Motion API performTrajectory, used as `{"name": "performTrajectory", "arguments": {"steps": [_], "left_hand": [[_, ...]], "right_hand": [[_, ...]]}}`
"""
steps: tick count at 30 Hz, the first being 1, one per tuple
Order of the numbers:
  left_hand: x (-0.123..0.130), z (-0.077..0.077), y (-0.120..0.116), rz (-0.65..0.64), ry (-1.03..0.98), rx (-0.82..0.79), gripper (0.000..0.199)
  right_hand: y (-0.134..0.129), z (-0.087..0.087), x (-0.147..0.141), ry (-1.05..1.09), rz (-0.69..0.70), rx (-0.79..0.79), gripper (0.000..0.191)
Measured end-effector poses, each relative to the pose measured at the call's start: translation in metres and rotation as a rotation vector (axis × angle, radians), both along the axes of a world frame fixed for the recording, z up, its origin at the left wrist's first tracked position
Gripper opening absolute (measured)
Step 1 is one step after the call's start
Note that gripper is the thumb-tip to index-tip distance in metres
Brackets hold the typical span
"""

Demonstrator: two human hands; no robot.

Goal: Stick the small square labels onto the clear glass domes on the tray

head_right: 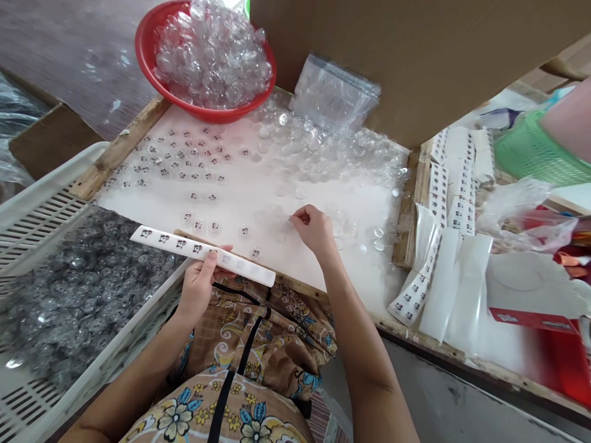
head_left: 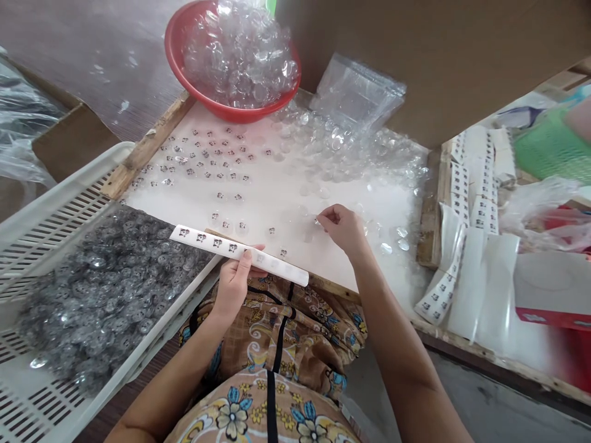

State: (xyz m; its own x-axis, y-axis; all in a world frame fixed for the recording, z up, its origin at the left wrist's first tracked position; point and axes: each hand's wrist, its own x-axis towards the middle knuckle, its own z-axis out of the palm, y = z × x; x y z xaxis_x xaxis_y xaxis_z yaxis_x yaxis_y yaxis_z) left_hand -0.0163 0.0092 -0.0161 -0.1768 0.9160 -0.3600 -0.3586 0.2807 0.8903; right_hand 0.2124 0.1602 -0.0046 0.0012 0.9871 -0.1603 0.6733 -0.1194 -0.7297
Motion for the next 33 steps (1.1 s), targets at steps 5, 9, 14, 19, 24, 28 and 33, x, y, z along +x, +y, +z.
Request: {"name": "performTrajectory", "arguments": {"steps": [5,9,14,19,24,28,33], "left_hand": [[0.001,-0.001,0.0,0.007,-0.003,-0.002,0.057],[0.001,-0.002,0.001,0.008,-0.008,0.005,0.057],[0.0,-0.001,0.001,0.012,-0.004,-0.003,0.058],[-0.001,-0.001,-0.003,0.016,0.002,-0.011,0.057],[-0.003,0.004,-0.007,0.051,0.001,-0.012,0.054],[-0.008,0.013,-0.01,0.098,0.009,-0.01,0.053],[-0.016,0.016,-0.011,0.151,-0.009,-0.003,0.052]], "right_hand": [[0.0,-0.003,-0.004,-0.06,0.014,0.006,0.011],[-0.005,-0.01,-0.014,-0.168,0.075,0.143,0.007],[-0.01,-0.011,-0.013,-0.165,0.029,0.206,0.006],[-0.016,-0.004,-0.019,0.02,0.039,0.206,0.007],[-0.028,-0.009,-0.066,0.225,0.25,0.099,0.017],[-0.032,-0.01,-0.1,0.182,0.403,0.146,0.014],[-0.031,0.005,-0.071,0.102,0.402,0.231,0.008]]}}
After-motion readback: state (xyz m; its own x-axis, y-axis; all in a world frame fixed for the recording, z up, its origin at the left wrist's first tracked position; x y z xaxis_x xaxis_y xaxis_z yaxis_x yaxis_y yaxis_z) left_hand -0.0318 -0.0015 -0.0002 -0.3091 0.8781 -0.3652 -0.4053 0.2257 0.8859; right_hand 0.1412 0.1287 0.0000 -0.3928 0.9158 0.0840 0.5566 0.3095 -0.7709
